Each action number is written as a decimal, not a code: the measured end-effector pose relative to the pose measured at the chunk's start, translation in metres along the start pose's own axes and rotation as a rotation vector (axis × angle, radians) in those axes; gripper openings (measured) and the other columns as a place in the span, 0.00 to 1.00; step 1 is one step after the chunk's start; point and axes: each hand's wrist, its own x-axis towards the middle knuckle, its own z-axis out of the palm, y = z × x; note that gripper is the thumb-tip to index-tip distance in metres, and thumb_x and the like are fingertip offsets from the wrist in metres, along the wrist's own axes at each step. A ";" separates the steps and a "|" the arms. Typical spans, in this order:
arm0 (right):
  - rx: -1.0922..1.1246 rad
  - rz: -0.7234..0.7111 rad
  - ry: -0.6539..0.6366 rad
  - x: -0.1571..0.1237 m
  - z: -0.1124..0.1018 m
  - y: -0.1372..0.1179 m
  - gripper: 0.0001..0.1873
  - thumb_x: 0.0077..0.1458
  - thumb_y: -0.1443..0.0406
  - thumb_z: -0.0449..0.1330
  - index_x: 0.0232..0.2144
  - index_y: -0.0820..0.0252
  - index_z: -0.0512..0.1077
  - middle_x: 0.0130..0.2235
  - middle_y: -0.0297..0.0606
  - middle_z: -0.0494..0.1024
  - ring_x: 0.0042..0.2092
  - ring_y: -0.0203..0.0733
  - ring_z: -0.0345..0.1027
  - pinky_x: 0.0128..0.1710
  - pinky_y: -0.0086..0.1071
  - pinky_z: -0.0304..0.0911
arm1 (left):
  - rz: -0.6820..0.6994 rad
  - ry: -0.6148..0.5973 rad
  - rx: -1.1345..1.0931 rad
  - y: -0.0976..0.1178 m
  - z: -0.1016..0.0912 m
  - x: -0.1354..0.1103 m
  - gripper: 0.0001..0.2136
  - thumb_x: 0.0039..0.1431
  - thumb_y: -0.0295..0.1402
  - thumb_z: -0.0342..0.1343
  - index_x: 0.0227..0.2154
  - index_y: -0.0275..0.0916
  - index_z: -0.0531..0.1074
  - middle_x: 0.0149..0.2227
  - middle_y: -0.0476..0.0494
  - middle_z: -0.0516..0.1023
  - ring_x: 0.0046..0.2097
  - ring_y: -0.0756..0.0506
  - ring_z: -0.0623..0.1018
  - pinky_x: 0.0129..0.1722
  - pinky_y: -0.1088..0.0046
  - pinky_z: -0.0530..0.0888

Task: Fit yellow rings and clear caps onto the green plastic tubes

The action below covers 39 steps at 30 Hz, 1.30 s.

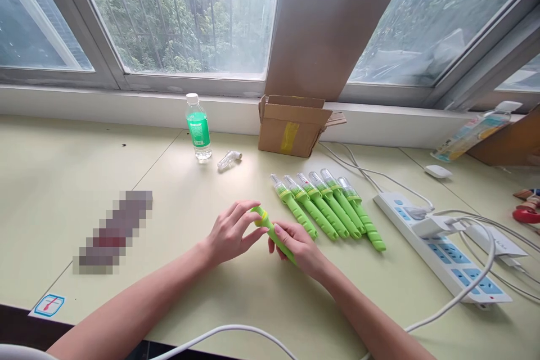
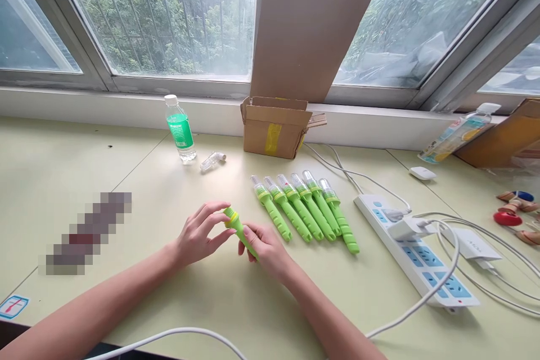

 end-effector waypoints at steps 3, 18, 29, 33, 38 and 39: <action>0.013 0.062 -0.018 -0.002 0.005 0.002 0.25 0.63 0.50 0.46 0.24 0.61 0.67 0.22 0.33 0.72 0.16 0.31 0.58 0.17 0.27 0.52 | 0.004 -0.009 -0.015 0.001 0.000 -0.001 0.11 0.55 0.32 0.61 0.38 0.39 0.66 0.45 0.37 0.75 0.43 0.43 0.77 0.33 0.70 0.75; 0.070 0.058 0.122 0.003 0.003 0.005 0.24 0.61 0.51 0.49 0.24 0.62 0.67 0.24 0.34 0.71 0.16 0.30 0.59 0.13 0.25 0.51 | -0.090 -0.097 -0.065 -0.006 0.000 0.002 0.14 0.57 0.35 0.59 0.45 0.40 0.66 0.48 0.38 0.74 0.46 0.43 0.77 0.39 0.67 0.77; 0.149 0.088 0.111 0.003 0.001 0.006 0.23 0.60 0.51 0.50 0.26 0.62 0.68 0.25 0.35 0.72 0.16 0.30 0.59 0.13 0.25 0.51 | -0.080 -0.188 -0.107 -0.003 0.001 0.000 0.17 0.59 0.36 0.56 0.52 0.46 0.66 0.55 0.37 0.66 0.52 0.41 0.73 0.45 0.62 0.77; 0.107 0.065 0.160 0.005 0.000 0.007 0.23 0.60 0.50 0.50 0.24 0.63 0.68 0.25 0.35 0.72 0.17 0.30 0.60 0.14 0.26 0.51 | -0.122 -0.183 -0.079 -0.004 -0.001 0.004 0.17 0.59 0.36 0.55 0.51 0.43 0.65 0.55 0.36 0.67 0.53 0.41 0.72 0.46 0.62 0.76; 0.110 0.072 0.194 0.007 0.000 0.007 0.22 0.58 0.49 0.51 0.30 0.62 0.70 0.25 0.34 0.72 0.17 0.31 0.60 0.14 0.26 0.52 | -0.316 -0.153 0.030 -0.026 0.002 0.012 0.14 0.61 0.36 0.52 0.49 0.41 0.64 0.54 0.36 0.67 0.57 0.39 0.70 0.50 0.60 0.74; 0.114 0.072 0.196 0.007 0.000 0.007 0.22 0.58 0.49 0.51 0.32 0.62 0.70 0.25 0.34 0.72 0.16 0.31 0.60 0.13 0.26 0.52 | -0.350 -0.165 0.062 -0.034 0.004 0.014 0.15 0.62 0.37 0.52 0.50 0.40 0.64 0.54 0.35 0.67 0.56 0.39 0.70 0.50 0.59 0.73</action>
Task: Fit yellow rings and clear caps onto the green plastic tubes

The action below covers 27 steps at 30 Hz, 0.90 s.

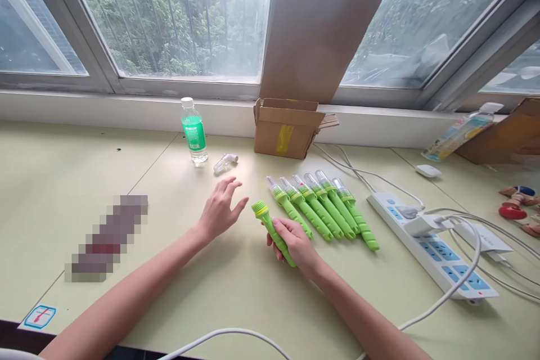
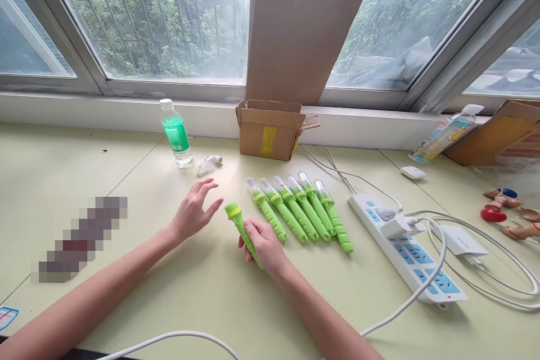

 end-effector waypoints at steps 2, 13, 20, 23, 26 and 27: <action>0.000 0.003 0.001 0.001 0.000 0.001 0.23 0.58 0.48 0.51 0.34 0.62 0.70 0.25 0.34 0.72 0.16 0.31 0.59 0.13 0.26 0.52 | -0.032 -0.009 0.068 -0.016 0.004 0.008 0.15 0.61 0.38 0.52 0.49 0.39 0.64 0.53 0.34 0.67 0.56 0.37 0.70 0.50 0.56 0.72; -0.022 0.000 -0.012 0.000 -0.001 0.002 0.22 0.59 0.49 0.50 0.28 0.61 0.67 0.25 0.34 0.73 0.16 0.30 0.60 0.14 0.26 0.50 | -0.168 -0.075 0.421 -0.085 0.026 0.073 0.21 0.59 0.38 0.52 0.54 0.36 0.63 0.55 0.29 0.65 0.56 0.32 0.66 0.54 0.54 0.63; -0.013 0.012 -0.018 0.001 0.001 0.001 0.22 0.58 0.48 0.51 0.30 0.61 0.68 0.25 0.33 0.72 0.16 0.31 0.59 0.14 0.26 0.50 | -0.186 -0.119 0.516 -0.093 0.047 0.102 0.20 0.59 0.33 0.50 0.54 0.35 0.64 0.59 0.27 0.60 0.61 0.32 0.60 0.56 0.50 0.60; -0.004 0.010 -0.020 0.001 0.001 0.002 0.22 0.58 0.49 0.50 0.33 0.62 0.69 0.24 0.33 0.71 0.16 0.31 0.60 0.14 0.26 0.49 | -0.183 -0.131 0.546 -0.096 0.054 0.104 0.17 0.57 0.29 0.49 0.50 0.36 0.67 0.59 0.27 0.61 0.61 0.32 0.60 0.55 0.47 0.59; -0.004 0.004 -0.024 0.001 0.001 0.001 0.22 0.59 0.49 0.50 0.31 0.62 0.69 0.25 0.33 0.71 0.16 0.31 0.59 0.14 0.26 0.50 | -0.167 -0.147 0.546 -0.098 0.057 0.103 0.15 0.56 0.26 0.48 0.46 0.37 0.70 0.57 0.27 0.65 0.60 0.32 0.62 0.55 0.46 0.58; -0.010 0.003 -0.029 0.001 0.001 0.001 0.21 0.59 0.49 0.50 0.31 0.62 0.69 0.25 0.33 0.71 0.16 0.30 0.59 0.14 0.26 0.50 | -0.152 -0.154 0.541 -0.098 0.057 0.103 0.14 0.57 0.25 0.48 0.45 0.37 0.71 0.56 0.29 0.66 0.60 0.33 0.62 0.56 0.45 0.58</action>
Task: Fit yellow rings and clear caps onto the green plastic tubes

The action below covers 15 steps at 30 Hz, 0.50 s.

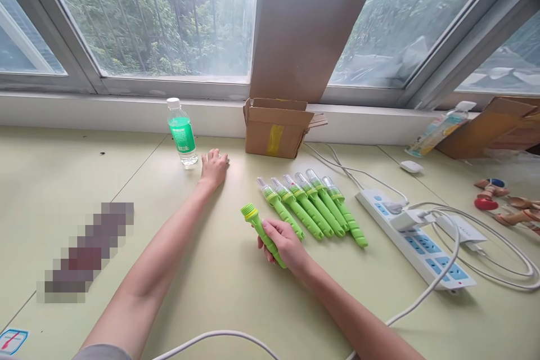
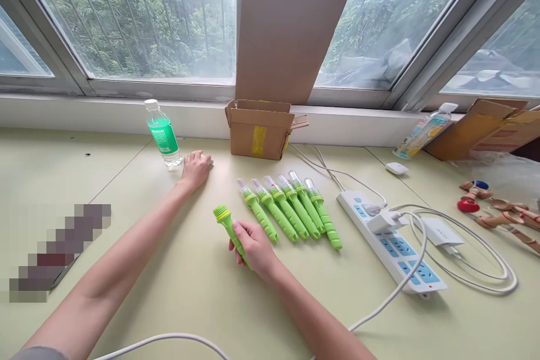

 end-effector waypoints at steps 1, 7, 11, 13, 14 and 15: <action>-0.008 -0.004 -0.005 0.000 0.000 0.000 0.21 0.58 0.50 0.51 0.31 0.62 0.69 0.25 0.33 0.70 0.17 0.30 0.59 0.15 0.26 0.51 | 0.022 -0.002 -0.003 0.000 -0.001 0.000 0.14 0.57 0.25 0.48 0.44 0.38 0.71 0.56 0.30 0.67 0.60 0.33 0.62 0.57 0.46 0.57; -0.038 -0.043 0.002 0.003 0.000 0.001 0.19 0.53 0.57 0.59 0.45 0.60 0.72 0.29 0.32 0.69 0.22 0.32 0.61 0.18 0.27 0.58 | 0.182 -0.001 -0.013 0.002 -0.009 0.002 0.13 0.57 0.23 0.46 0.41 0.38 0.73 0.51 0.34 0.72 0.60 0.36 0.63 0.62 0.46 0.50; -0.038 -0.057 0.040 0.003 0.004 0.003 0.23 0.54 0.58 0.59 0.51 0.60 0.69 0.31 0.33 0.68 0.23 0.32 0.61 0.16 0.26 0.59 | 0.326 0.010 0.029 0.010 -0.013 -0.002 0.15 0.58 0.20 0.43 0.39 0.39 0.72 0.40 0.37 0.77 0.55 0.37 0.68 0.62 0.43 0.47; -0.030 -0.074 0.058 0.004 0.006 0.003 0.24 0.55 0.58 0.58 0.53 0.59 0.68 0.32 0.34 0.68 0.24 0.32 0.62 0.16 0.27 0.60 | 0.400 0.028 0.018 0.016 -0.016 -0.005 0.15 0.58 0.19 0.42 0.38 0.40 0.72 0.37 0.39 0.78 0.51 0.38 0.71 0.62 0.43 0.46; -0.029 -0.083 0.070 0.004 0.006 0.004 0.25 0.55 0.57 0.58 0.53 0.59 0.68 0.32 0.34 0.68 0.24 0.32 0.62 0.16 0.26 0.60 | 0.433 0.042 0.004 0.020 -0.018 -0.007 0.16 0.58 0.18 0.41 0.38 0.40 0.71 0.36 0.39 0.77 0.50 0.39 0.71 0.63 0.44 0.47; -0.030 -0.090 0.084 0.004 0.007 0.005 0.25 0.55 0.57 0.58 0.54 0.58 0.67 0.33 0.34 0.68 0.24 0.33 0.62 0.16 0.26 0.60 | 0.457 0.061 -0.010 0.023 -0.020 -0.008 0.16 0.58 0.18 0.41 0.38 0.40 0.71 0.36 0.39 0.77 0.48 0.39 0.72 0.63 0.45 0.47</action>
